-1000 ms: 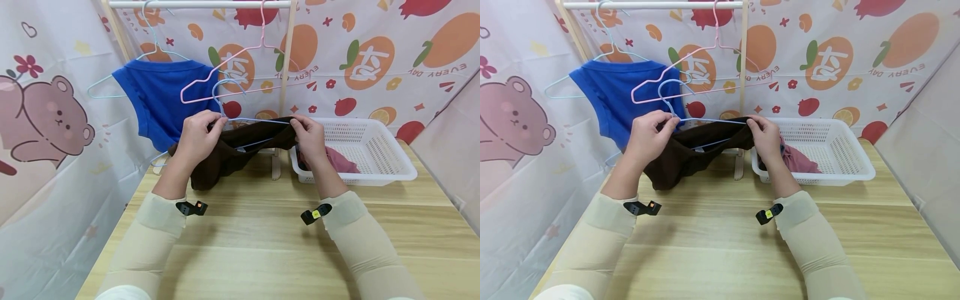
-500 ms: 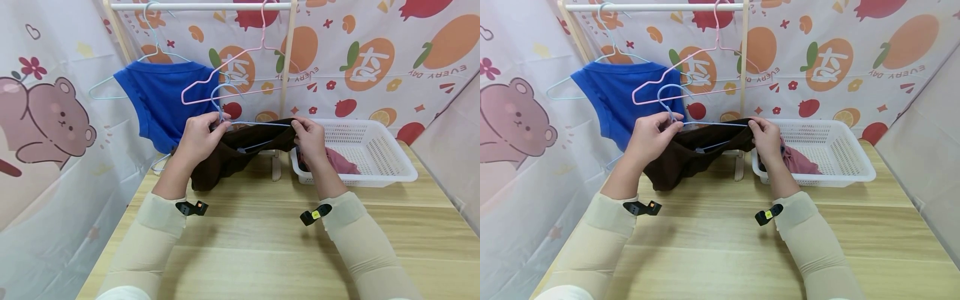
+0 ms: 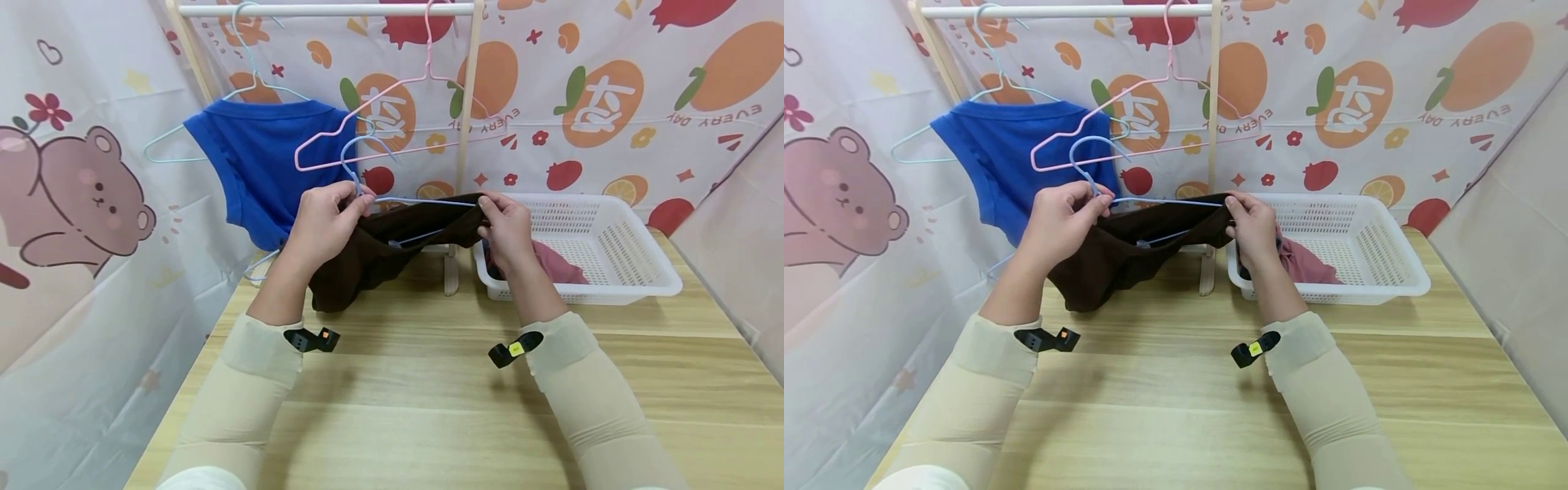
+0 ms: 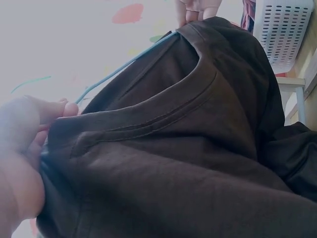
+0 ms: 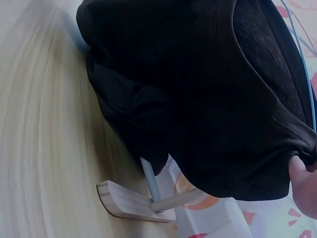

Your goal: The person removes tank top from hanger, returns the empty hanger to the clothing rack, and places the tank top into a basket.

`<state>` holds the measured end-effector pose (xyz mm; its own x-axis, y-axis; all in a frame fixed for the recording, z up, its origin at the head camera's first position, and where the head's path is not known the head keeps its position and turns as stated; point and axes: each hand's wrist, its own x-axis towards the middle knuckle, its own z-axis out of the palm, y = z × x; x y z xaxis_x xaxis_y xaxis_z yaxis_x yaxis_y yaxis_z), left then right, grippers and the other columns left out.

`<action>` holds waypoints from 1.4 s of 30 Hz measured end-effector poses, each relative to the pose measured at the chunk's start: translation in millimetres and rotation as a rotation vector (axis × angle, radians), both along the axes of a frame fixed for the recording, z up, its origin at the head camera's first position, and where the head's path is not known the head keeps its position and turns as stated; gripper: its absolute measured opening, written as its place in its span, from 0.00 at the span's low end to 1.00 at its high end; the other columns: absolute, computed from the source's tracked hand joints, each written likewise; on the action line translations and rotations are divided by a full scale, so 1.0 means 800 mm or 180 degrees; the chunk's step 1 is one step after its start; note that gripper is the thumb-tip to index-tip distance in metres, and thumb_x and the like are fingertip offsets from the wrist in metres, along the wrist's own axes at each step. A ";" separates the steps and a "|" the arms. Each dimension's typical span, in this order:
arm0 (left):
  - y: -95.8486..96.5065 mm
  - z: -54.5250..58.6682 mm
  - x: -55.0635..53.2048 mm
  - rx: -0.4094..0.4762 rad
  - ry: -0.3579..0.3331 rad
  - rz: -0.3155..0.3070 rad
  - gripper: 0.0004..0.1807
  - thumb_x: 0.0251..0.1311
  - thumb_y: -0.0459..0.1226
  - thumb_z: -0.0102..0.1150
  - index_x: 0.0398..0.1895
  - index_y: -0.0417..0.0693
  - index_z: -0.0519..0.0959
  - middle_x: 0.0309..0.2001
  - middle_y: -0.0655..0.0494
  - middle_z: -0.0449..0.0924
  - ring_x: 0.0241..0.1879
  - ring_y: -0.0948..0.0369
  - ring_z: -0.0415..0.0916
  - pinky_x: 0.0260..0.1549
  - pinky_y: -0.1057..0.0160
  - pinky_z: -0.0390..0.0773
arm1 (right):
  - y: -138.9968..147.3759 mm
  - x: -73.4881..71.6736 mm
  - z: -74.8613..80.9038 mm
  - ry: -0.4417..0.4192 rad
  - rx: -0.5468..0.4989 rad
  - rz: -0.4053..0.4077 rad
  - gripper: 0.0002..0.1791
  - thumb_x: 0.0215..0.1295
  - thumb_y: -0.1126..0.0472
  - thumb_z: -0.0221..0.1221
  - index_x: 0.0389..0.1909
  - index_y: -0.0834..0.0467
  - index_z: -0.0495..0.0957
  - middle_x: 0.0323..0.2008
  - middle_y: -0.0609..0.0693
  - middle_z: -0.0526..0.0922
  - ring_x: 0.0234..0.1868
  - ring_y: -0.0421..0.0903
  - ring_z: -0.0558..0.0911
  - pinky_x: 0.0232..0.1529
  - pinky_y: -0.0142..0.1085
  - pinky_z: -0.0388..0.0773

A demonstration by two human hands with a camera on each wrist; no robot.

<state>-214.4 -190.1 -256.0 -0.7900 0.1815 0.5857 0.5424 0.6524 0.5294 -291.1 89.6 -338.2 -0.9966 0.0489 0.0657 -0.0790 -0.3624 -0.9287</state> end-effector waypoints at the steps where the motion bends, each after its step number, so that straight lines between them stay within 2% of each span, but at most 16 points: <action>1: 0.000 0.000 0.000 0.0040 0.0007 -0.0006 0.14 0.68 0.41 0.58 0.29 0.40 0.81 0.36 0.49 0.86 0.30 0.60 0.76 0.21 0.70 0.67 | -0.001 -0.001 0.000 -0.0001 -0.0086 0.0047 0.18 0.69 0.58 0.59 0.55 0.64 0.79 0.41 0.54 0.81 0.27 0.40 0.77 0.18 0.27 0.67; 6: -0.001 0.000 -0.001 0.0134 0.0108 0.0027 0.13 0.68 0.40 0.58 0.29 0.41 0.82 0.37 0.50 0.86 0.27 0.62 0.74 0.21 0.70 0.68 | 0.002 -0.003 -0.002 -0.0100 -0.0526 0.0291 0.18 0.69 0.61 0.59 0.55 0.65 0.78 0.41 0.53 0.83 0.32 0.40 0.80 0.19 0.29 0.70; 12: -0.003 -0.001 -0.002 0.0287 0.0286 0.0063 0.12 0.68 0.39 0.59 0.30 0.41 0.83 0.36 0.51 0.86 0.26 0.63 0.73 0.21 0.70 0.66 | 0.005 -0.003 -0.003 -0.0143 -0.1157 0.0616 0.08 0.71 0.65 0.55 0.44 0.62 0.80 0.36 0.54 0.85 0.33 0.41 0.85 0.24 0.32 0.81; 14: -0.004 -0.001 -0.002 0.0329 0.0322 0.0085 0.12 0.68 0.39 0.59 0.30 0.41 0.83 0.36 0.51 0.86 0.26 0.64 0.73 0.21 0.70 0.66 | 0.005 -0.002 -0.002 -0.0150 -0.1357 0.0704 0.07 0.72 0.66 0.54 0.42 0.62 0.80 0.35 0.54 0.85 0.33 0.42 0.86 0.26 0.34 0.82; 19: -0.008 0.003 0.000 0.0361 0.0321 0.0134 0.12 0.68 0.40 0.59 0.31 0.41 0.84 0.35 0.52 0.85 0.26 0.65 0.73 0.22 0.70 0.68 | 0.003 0.002 0.000 -0.0149 -0.1618 0.0804 0.10 0.74 0.66 0.50 0.40 0.63 0.80 0.34 0.54 0.84 0.33 0.42 0.85 0.28 0.34 0.83; 27: -0.013 0.009 0.000 0.0394 0.0221 0.0153 0.13 0.67 0.41 0.60 0.30 0.41 0.84 0.35 0.52 0.85 0.26 0.65 0.73 0.21 0.69 0.67 | 0.002 0.006 -0.001 -0.0038 -0.1812 0.0913 0.13 0.75 0.66 0.47 0.42 0.64 0.81 0.37 0.54 0.83 0.34 0.42 0.85 0.30 0.33 0.83; 34: -0.004 0.006 -0.002 0.0573 0.0219 0.0008 0.12 0.67 0.40 0.60 0.33 0.40 0.84 0.34 0.50 0.86 0.26 0.61 0.75 0.22 0.70 0.70 | -0.006 0.005 -0.005 0.0051 -0.1825 0.0965 0.15 0.75 0.70 0.45 0.44 0.63 0.81 0.40 0.52 0.82 0.37 0.41 0.85 0.34 0.31 0.83; 36: -0.001 0.005 -0.002 0.0578 0.0254 -0.0029 0.13 0.66 0.40 0.60 0.31 0.40 0.84 0.34 0.50 0.85 0.24 0.61 0.73 0.20 0.69 0.68 | -0.009 0.004 -0.007 0.0027 -0.1863 0.0935 0.14 0.75 0.70 0.45 0.42 0.63 0.82 0.38 0.52 0.83 0.36 0.41 0.84 0.34 0.31 0.83; 42: 0.012 0.004 -0.003 0.0589 0.0291 -0.0092 0.12 0.66 0.40 0.61 0.31 0.39 0.84 0.30 0.50 0.85 0.21 0.62 0.68 0.18 0.70 0.63 | -0.022 0.004 -0.015 -0.0069 -0.1601 0.0850 0.13 0.75 0.70 0.47 0.32 0.60 0.78 0.36 0.51 0.81 0.33 0.41 0.83 0.31 0.30 0.81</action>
<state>-217.0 -180.3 -253.0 -0.7281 0.0860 0.6800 0.6107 0.5319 0.5866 -288.1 71.9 -350.4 -0.9796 -0.1850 0.0787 0.0934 -0.7652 -0.6370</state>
